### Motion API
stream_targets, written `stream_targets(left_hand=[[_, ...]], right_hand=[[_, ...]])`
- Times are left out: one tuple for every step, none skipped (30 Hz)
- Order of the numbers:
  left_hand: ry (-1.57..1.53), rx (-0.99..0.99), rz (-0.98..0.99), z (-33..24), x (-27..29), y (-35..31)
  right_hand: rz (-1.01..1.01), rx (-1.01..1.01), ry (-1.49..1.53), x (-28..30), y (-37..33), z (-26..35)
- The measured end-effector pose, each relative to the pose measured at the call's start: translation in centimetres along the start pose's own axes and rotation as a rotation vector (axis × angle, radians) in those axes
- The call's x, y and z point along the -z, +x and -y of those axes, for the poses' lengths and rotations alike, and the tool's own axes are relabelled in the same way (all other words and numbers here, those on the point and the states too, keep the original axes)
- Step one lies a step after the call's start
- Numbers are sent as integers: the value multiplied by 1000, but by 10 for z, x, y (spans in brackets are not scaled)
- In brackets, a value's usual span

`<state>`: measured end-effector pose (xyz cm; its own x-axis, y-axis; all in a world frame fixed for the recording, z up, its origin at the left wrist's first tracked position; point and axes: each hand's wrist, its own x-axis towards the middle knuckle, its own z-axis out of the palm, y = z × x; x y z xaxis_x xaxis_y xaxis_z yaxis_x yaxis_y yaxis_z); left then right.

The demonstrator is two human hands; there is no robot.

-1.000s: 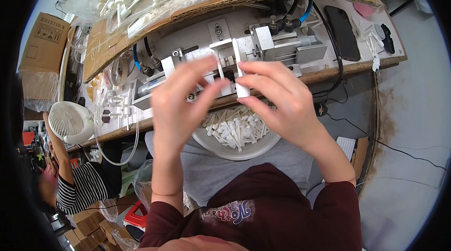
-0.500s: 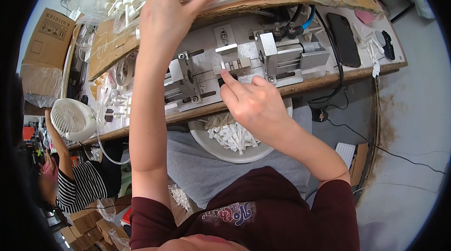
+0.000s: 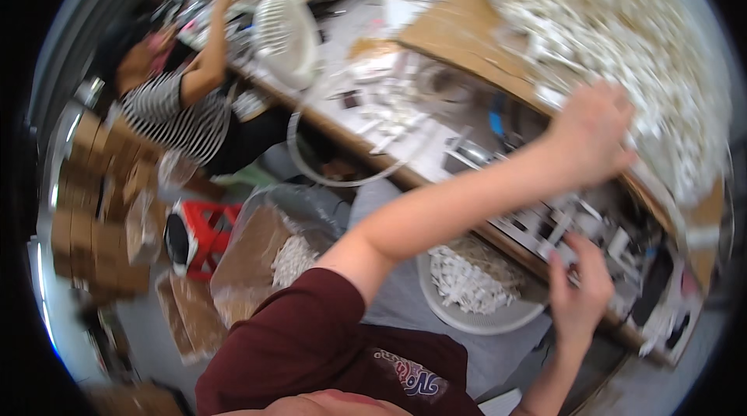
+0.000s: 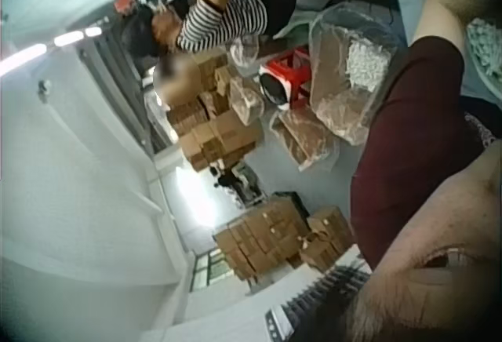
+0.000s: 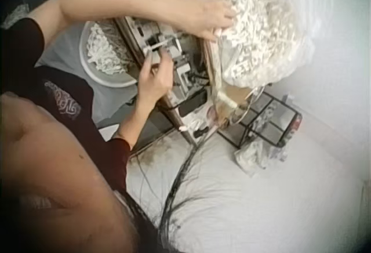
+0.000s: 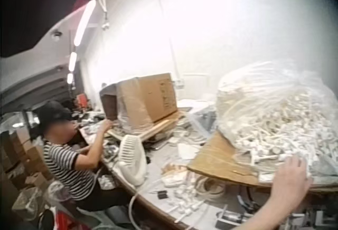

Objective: Using a pneumatic assembly machine to join small white plastic components.

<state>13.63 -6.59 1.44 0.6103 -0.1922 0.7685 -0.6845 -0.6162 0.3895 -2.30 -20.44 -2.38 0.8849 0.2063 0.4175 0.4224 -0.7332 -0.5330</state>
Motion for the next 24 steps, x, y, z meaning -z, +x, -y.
stream_targets(left_hand=[[-45,-13,-57,0,6,-8],[-133,-1,-117,0,14,-19],[-162,-5,-127,-4,22,-28],[-148,16,-116,-9,30,-37],[-152,6,-111,-17,35,-44],[-200,-22,-90,-23,43,-51],[-226,-31,-85,-28,43,-58],[-261,-55,-109,-32,45,-65],[-297,-82,-134,-37,47,-72],[-372,-81,-102,-39,53,-80],[-379,-83,-101,-42,56,-87],[-388,-82,-97,-43,59,-96],[-388,-70,-86,-43,62,-104],[-388,-59,-75,-44,65,-112],[-398,-57,-63,-46,67,-118],[-400,-47,-54,-46,71,-126],[-403,-37,-45,-45,75,-133],[-408,-29,-35,-45,78,-140],[-413,-8,-24,-45,78,-146],[-409,0,-24,-45,79,-152],[-406,8,-24,-45,81,-158],[-406,13,-22,-45,82,-163],[-402,22,-19,-45,82,-168],[-399,31,-16,-45,82,-174]], right_hand=[[-44,6,-23,6,7,-2],[-75,6,-18,11,19,-7],[-122,36,-34,17,35,-9],[-207,140,-39,20,53,-17],[-249,179,-70,26,72,-31],[-241,129,-96,34,91,-53],[-253,224,-125,40,112,-60],[-197,196,-165,46,132,-69],[-176,248,-268,52,153,-79],[-162,297,-370,53,173,-93],[-184,457,-462,51,193,-114],[-124,452,-482,45,205,-116],[-68,444,-508,41,213,-114],[-12,435,-536,38,223,-115],[17,463,-571,36,238,-141],[72,453,-556,32,242,-138],[127,440,-543,28,247,-135],[182,426,-530,24,250,-133],[192,388,-519,21,253,-131],[205,365,-530,19,254,-130],[218,342,-542,18,255,-129],[230,316,-557,19,256,-127],[192,349,-572,19,256,-131],[153,383,-587,20,257,-143]])
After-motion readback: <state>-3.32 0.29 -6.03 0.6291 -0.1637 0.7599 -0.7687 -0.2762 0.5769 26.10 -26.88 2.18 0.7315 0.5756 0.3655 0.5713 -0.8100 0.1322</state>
